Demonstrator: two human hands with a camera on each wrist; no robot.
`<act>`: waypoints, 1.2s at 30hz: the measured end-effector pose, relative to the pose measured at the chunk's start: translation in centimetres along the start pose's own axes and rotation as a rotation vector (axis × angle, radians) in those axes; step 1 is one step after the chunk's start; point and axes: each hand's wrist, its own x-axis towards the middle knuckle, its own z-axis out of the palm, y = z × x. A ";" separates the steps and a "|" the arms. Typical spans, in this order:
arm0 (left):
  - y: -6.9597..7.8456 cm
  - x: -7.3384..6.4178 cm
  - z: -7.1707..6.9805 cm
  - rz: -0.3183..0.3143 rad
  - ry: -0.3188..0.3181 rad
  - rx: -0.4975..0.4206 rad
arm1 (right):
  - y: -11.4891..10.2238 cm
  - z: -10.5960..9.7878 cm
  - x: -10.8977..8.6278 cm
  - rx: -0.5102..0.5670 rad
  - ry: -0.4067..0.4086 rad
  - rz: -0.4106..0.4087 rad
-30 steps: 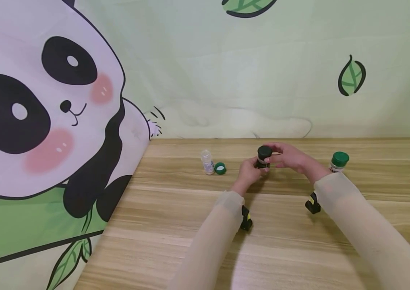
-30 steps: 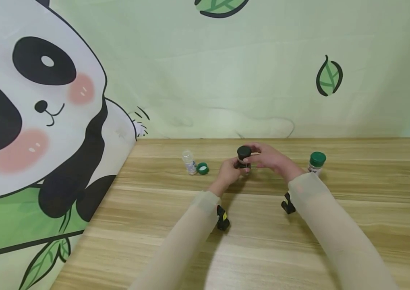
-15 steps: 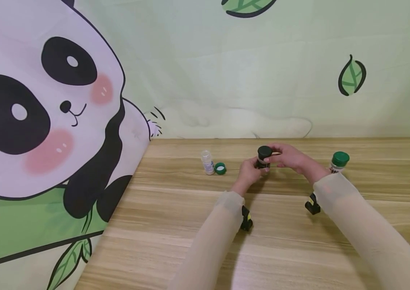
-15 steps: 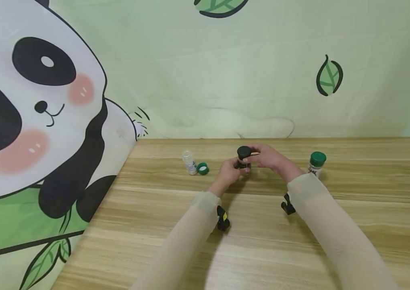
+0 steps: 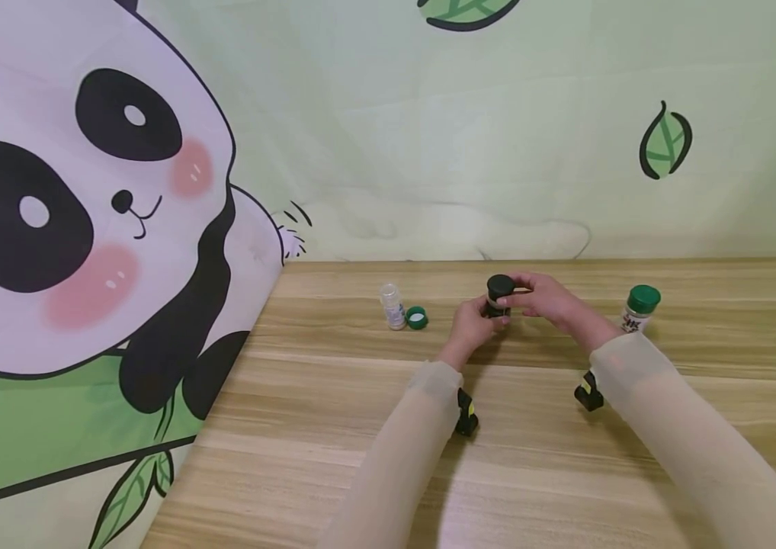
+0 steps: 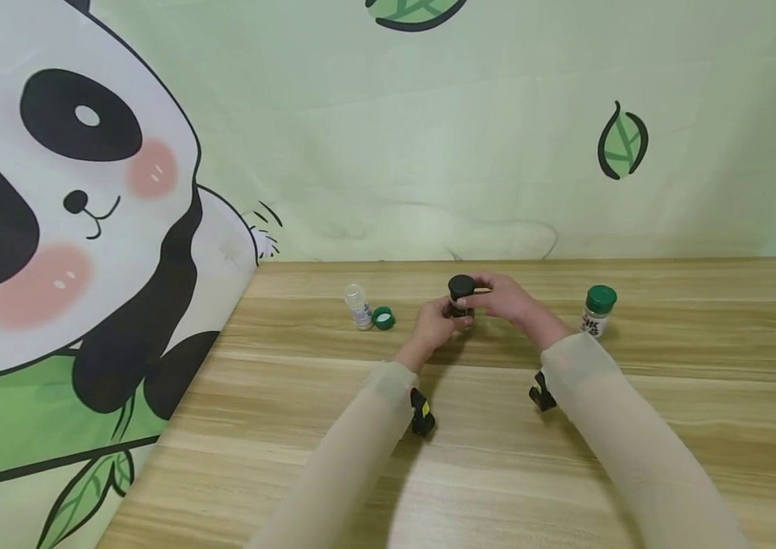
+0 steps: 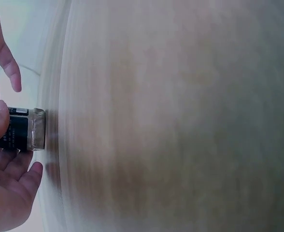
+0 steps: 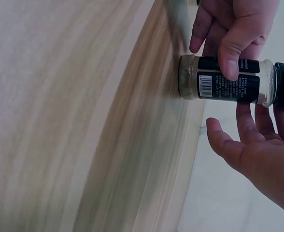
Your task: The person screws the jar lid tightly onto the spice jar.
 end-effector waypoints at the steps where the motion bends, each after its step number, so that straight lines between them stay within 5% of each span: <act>1: 0.0 0.0 0.0 0.003 0.001 0.004 | 0.0 0.1 0.0 -0.003 0.007 0.001; 36: 0.0 0.1 -0.1 0.021 0.009 0.046 | 0.0 2.2 -0.3 0.051 0.190 0.005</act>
